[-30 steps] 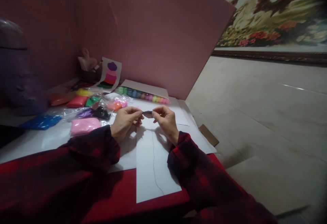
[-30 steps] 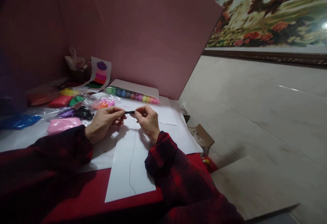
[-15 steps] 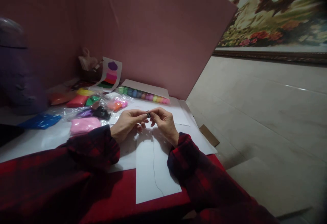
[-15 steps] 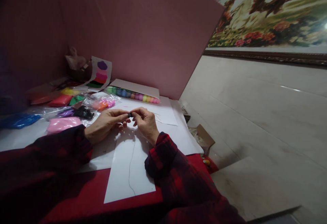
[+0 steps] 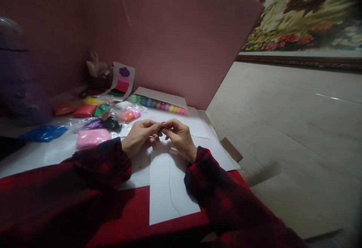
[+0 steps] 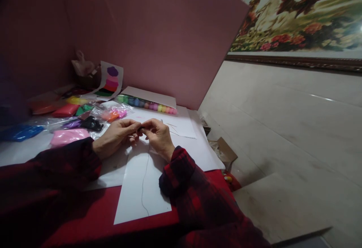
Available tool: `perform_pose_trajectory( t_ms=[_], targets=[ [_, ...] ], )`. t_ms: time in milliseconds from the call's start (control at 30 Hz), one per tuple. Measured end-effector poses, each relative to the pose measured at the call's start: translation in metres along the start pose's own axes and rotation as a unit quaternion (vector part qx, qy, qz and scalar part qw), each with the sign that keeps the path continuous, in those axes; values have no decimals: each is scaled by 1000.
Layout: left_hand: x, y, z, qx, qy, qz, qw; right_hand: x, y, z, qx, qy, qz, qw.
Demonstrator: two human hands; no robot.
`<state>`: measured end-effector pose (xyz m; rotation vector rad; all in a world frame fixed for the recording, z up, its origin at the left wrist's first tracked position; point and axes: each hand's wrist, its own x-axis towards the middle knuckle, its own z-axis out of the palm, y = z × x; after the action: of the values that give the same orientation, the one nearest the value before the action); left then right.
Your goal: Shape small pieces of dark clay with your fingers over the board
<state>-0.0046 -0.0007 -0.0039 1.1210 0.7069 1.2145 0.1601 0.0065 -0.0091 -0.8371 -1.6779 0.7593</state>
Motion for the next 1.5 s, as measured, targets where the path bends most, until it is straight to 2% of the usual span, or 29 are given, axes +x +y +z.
perform_pose_trajectory(
  t_ms=[100,300,467,600,800,967,1133,1300,1500],
  targets=[
    [1,-1,0,-8,-6,7,1000,-2,-2,0,-48,-5,-7,999],
    [-1,0,3,10,23,25,999,-2,-4,-1,-104,-2,-43,994],
    [-1,0,3,25,18,9,999,-3,-5,-2,-156,10,-83,984],
    [1,-1,3,27,40,26,999,-3,-6,-1,-136,10,-40,990],
    [2,-2,1,-24,74,35,996,-1,1,0,-54,71,28,996],
    [0,0,0,1,59,-4,998,-1,2,0,-59,63,26,996],
    [-1,1,3,17,49,12,999,-3,1,1,-30,13,22,999],
    [-1,0,1,73,31,13,997,-4,-4,1,-111,-6,-37,993],
    [-1,1,2,74,31,15,997,-5,-4,0,-164,-6,-73,984]
  ],
)
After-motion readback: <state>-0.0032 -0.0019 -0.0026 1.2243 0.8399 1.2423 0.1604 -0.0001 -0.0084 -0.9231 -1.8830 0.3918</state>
